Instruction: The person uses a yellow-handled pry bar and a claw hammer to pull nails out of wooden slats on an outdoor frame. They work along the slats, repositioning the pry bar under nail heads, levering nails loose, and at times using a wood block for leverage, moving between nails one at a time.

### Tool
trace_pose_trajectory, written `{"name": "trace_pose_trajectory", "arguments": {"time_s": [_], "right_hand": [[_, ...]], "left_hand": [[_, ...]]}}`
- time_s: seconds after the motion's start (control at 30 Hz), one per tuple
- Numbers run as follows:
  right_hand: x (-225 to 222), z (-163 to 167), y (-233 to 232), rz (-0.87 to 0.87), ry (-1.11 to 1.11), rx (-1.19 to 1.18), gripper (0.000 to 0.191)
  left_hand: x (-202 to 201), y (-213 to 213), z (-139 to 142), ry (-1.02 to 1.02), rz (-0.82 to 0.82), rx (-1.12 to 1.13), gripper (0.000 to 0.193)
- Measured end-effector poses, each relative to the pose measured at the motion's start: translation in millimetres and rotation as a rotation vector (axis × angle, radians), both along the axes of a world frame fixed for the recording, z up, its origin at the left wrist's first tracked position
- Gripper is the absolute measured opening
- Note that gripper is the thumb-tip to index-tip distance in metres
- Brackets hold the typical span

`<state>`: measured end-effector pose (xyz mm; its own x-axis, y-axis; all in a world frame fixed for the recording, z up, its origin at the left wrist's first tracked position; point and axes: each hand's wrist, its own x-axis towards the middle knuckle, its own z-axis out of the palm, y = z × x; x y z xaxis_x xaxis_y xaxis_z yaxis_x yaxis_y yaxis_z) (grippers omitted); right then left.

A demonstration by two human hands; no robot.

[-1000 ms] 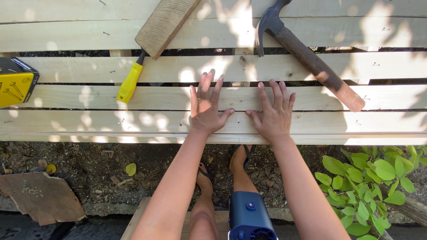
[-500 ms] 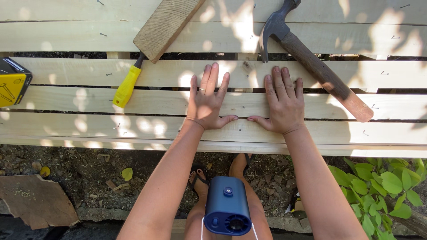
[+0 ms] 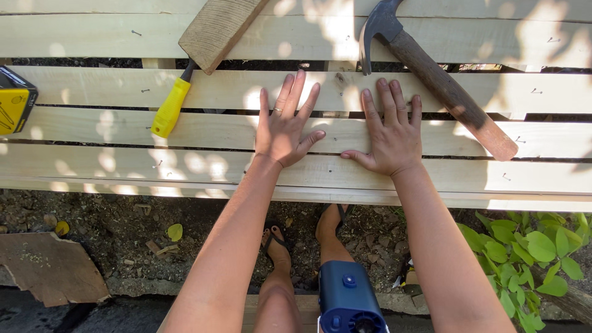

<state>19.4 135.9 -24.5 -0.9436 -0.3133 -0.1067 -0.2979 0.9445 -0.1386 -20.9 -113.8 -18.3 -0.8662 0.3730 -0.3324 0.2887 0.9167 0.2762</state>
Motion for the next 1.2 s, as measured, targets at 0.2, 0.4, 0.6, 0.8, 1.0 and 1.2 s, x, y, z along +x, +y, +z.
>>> {"name": "trace_pose_trajectory", "arguments": {"time_s": [0.2, 0.4, 0.6, 0.8, 1.0, 1.2], "right_hand": [[-1, -2, 1, 0.001, 0.016, 0.035, 0.124], [1, -4, 2, -0.01, 0.003, 0.003, 0.124], [-3, -6, 2, -0.001, -0.005, 0.029, 0.126], [4, -17, 5, -0.011, 0.075, -0.007, 0.11], [-14, -10, 24, -0.289, 0.441, -0.077, 0.062], [-67, 36, 47, -0.312, 0.145, -0.041, 0.049]], "left_hand": [[0, 20, -15, 0.119, 0.393, 0.094, 0.07], [-2, 24, -19, 0.13, 0.384, -0.017, 0.069], [-6, 25, -14, 0.116, 0.387, -0.028, 0.069], [-8, 24, -11, 0.088, 0.397, -0.034, 0.072], [-9, 23, -14, 0.137, 0.393, -0.03, 0.069], [-9, 22, -15, 0.133, 0.381, -0.032, 0.068]]}}
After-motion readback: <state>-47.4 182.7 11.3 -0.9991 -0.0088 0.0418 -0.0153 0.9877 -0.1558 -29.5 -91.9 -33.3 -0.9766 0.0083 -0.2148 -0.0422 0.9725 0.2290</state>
